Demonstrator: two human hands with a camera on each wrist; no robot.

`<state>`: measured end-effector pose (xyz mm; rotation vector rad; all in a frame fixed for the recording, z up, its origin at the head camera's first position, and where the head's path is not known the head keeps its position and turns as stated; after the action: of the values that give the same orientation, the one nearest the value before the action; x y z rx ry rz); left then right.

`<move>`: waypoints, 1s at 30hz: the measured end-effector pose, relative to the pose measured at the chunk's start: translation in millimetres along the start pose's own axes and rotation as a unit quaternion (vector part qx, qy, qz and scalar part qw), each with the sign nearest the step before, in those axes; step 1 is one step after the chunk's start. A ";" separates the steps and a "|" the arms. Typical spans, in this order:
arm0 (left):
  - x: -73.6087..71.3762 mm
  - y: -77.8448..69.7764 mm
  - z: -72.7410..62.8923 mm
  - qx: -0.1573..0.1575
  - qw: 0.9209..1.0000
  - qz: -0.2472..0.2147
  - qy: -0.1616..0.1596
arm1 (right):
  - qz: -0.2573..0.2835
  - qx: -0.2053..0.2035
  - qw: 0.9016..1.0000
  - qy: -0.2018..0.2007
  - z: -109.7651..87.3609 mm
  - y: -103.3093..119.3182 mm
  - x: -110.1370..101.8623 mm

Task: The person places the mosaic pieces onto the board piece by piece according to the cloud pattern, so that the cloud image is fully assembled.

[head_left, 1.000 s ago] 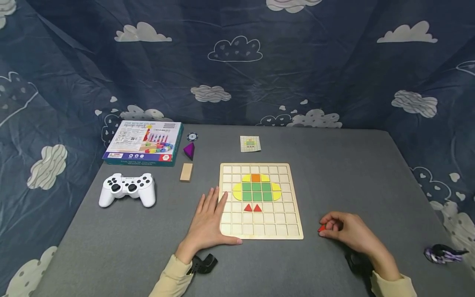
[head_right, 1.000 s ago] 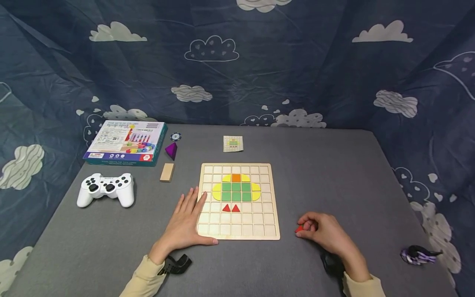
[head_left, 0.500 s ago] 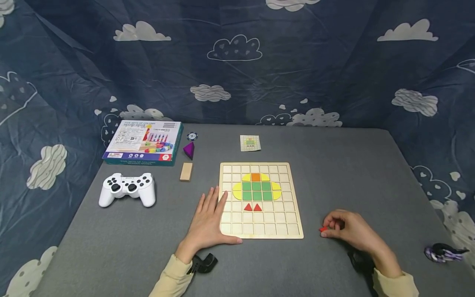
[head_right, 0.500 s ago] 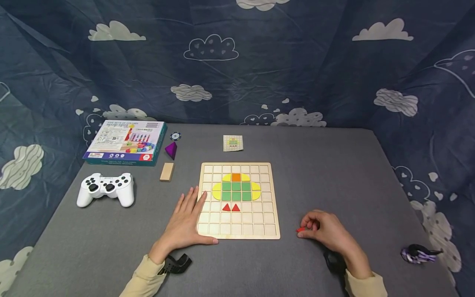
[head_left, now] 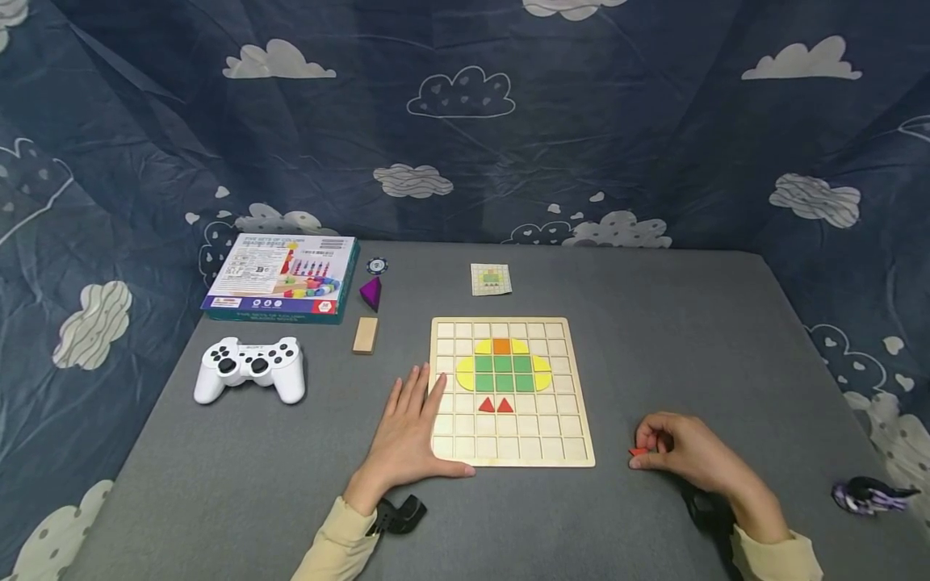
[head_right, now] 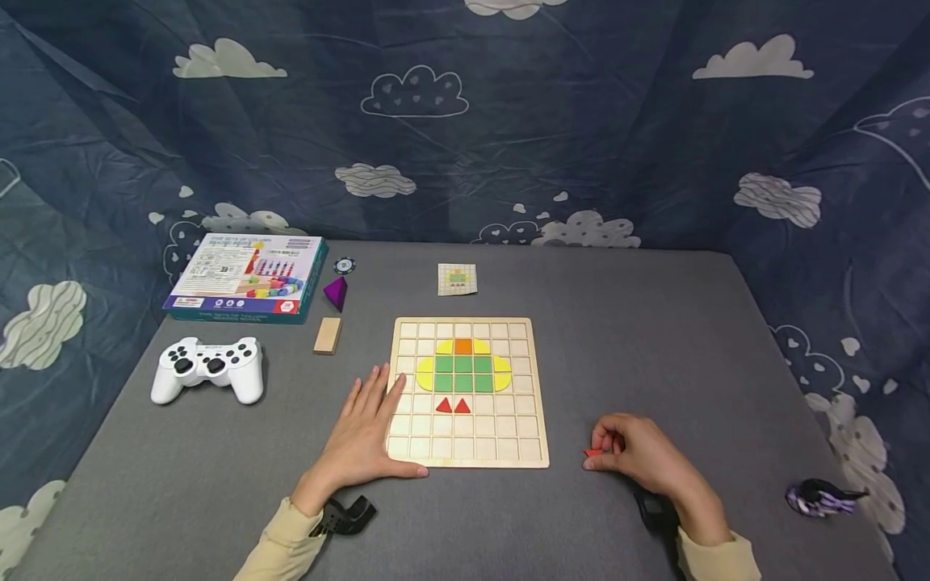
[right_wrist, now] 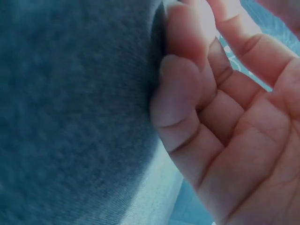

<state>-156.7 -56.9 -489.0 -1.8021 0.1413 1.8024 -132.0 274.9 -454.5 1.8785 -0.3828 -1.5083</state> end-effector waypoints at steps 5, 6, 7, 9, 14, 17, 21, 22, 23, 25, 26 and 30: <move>0.4 0.5 -0.1 -0.003 1.000 0.002 0.002 | 0.015 0.031 0.999 -0.008 -1.4 -4.2 1.8; 0.5 0.6 -0.2 -0.003 1.000 0.002 0.003 | 0.021 0.037 0.999 -0.011 -1.8 -5.5 2.3; 0.7 0.7 -0.3 -0.004 1.000 0.001 0.003 | 0.026 0.042 0.999 -0.013 -2.1 -6.9 2.8; 1.5 1.0 -0.4 -0.005 1.000 0.001 0.006 | 0.032 0.050 0.998 -0.018 -2.5 -9.2 3.3; 2.0 0.9 -0.4 -0.007 1.000 0.000 0.007 | 0.044 0.061 0.997 -0.011 -2.7 -12.4 5.7; 1.6 0.6 -0.5 -0.006 1.000 -0.001 0.004 | 0.054 0.068 0.996 -0.002 -3.2 -13.8 7.5; 1.4 0.5 -0.4 -0.004 1.000 -0.001 0.003 | 0.062 0.087 0.994 -0.004 -3.9 -15.1 8.3; 1.3 0.5 -0.4 -0.003 1.000 -0.001 0.003 | 0.062 0.090 0.994 -0.010 -3.5 -14.9 7.7; 1.2 0.5 -0.4 -0.003 1.000 -0.001 0.003 | 0.062 0.097 0.993 -0.019 -2.6 -15.3 6.7; 1.1 0.7 -0.3 -0.002 1.000 0.001 0.003 | 0.059 0.109 0.992 -0.040 0.6 -14.7 3.7; 1.0 0.9 -0.2 -0.001 1.000 0.003 0.002 | 0.056 0.112 0.991 -0.053 3.2 -13.6 2.0; 1.3 1.1 0.1 0.001 1.000 0.007 -0.001 | 0.047 0.103 0.990 -0.088 18.9 -1.3 -1.0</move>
<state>-157.2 -57.3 -490.5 -1.8025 0.1565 1.8122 -150.4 270.3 -456.3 1.8585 -0.7237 -1.6268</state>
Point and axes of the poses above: each hand's wrist, its own z-axis towards the middle knuckle, its own x-axis out of the palm, y = z × x, the point moved 9 cm from there along z, towards the middle knuckle, and after that the axes turned 4 degrees about z, right-handed, at the moved point
